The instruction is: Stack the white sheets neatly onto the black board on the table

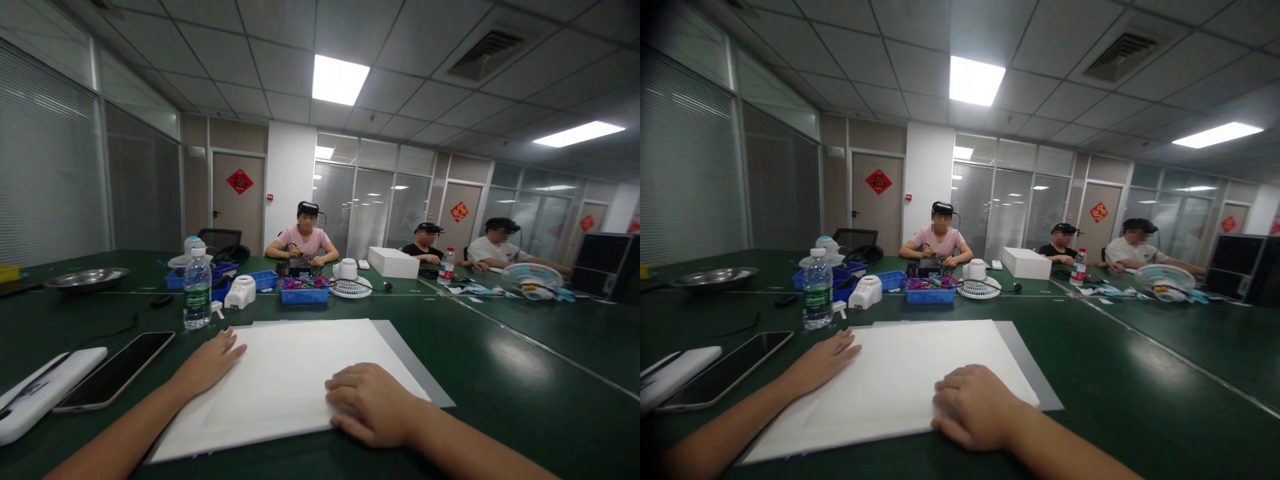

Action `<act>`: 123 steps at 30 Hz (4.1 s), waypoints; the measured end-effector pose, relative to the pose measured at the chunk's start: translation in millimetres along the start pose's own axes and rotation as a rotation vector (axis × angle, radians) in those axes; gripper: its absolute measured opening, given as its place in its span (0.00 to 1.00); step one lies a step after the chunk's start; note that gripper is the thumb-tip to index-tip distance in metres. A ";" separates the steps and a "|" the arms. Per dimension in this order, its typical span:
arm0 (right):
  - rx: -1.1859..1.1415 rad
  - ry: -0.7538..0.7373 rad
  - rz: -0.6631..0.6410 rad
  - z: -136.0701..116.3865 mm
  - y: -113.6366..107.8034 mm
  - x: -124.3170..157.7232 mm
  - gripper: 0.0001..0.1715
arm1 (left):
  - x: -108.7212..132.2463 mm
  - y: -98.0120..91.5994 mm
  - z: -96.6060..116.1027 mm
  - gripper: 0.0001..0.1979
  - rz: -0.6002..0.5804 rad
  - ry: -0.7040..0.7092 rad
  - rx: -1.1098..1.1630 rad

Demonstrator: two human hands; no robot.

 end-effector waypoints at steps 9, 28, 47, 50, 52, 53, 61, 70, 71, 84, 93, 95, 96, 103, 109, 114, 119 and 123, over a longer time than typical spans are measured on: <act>-0.294 -0.036 -0.018 -9.5 -2.5 2.3 0.26 | -2.1 -1.2 -1.2 0.30 0.027 0.024 -0.050; -0.418 -0.071 -0.117 -18.5 -8.3 2.9 0.33 | 0.2 -5.1 7.8 0.30 0.016 0.054 -0.069; -0.422 -0.075 -0.157 -6.0 -0.1 2.5 0.36 | 1.0 -4.8 5.2 0.29 0.024 0.055 -0.001; -0.416 -0.061 -0.161 -3.6 1.5 3.1 0.37 | 2.6 -4.7 8.4 0.29 0.006 0.060 0.003; -0.416 -0.064 -0.151 -2.7 1.5 4.3 0.37 | 3.5 -4.3 11.2 0.30 -0.004 0.069 0.007; -0.417 -0.071 -0.138 -2.6 0.9 4.9 0.37 | 4.0 -4.1 12.7 0.31 -0.008 0.074 0.009; -0.387 -0.159 0.252 0.4 -19.2 7.1 0.17 | 6.0 -5.5 17.8 0.31 -0.026 0.087 0.015; -0.374 -0.207 0.439 -5.7 -35.4 6.6 0.14 | 5.0 -3.1 13.8 0.31 -0.023 0.096 0.022; -0.370 -0.202 0.440 -5.4 -35.5 6.5 0.13 | 5.1 -3.0 13.7 0.30 -0.021 0.097 0.021; -0.357 -0.164 0.350 -2.7 -21.5 4.8 0.08 | 5.9 -2.3 12.4 0.30 -0.034 0.083 0.004; -0.300 0.031 0.078 8.3 -9.0 5.2 0.38 | 6.1 -0.8 9.1 0.30 -0.052 0.069 -0.003; -0.291 0.079 0.035 10.3 -7.9 5.7 0.44 | 6.2 -0.7 8.9 0.31 -0.063 0.063 -0.011; -0.289 0.097 0.020 11.1 -7.4 5.8 0.45 | 6.4 -0.7 8.8 0.31 -0.067 0.059 -0.017; -0.265 0.118 -0.026 8.6 -2.7 4.3 0.37 | 0.8 0.8 3.3 0.33 -0.044 0.019 -0.070; -0.292 0.177 0.018 6.2 -5.6 3.1 0.34 | -16.6 3.3 -14.1 0.35 -0.006 -0.013 -0.109; -0.302 0.188 0.011 6.7 -5.6 2.8 0.33 | -25.4 6.9 -22.8 0.35 -0.013 0.000 -0.101; -0.303 0.186 0.018 8.4 -4.1 2.2 0.33 | -33.5 7.9 -21.0 0.36 -0.008 0.024 -0.075; -0.300 0.190 0.035 9.5 -0.5 -0.1 0.33 | -37.2 10.5 -23.4 0.35 -0.020 0.017 -0.064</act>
Point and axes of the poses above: each hand's wrist, its own x-axis away from the middle knuckle, its own y-axis out of the palm, z = x × y, the point moved 8 cm from there along -x, towards the middle knuckle, and after that the axes turned 10 degrees about z, right-handed, at the moved point
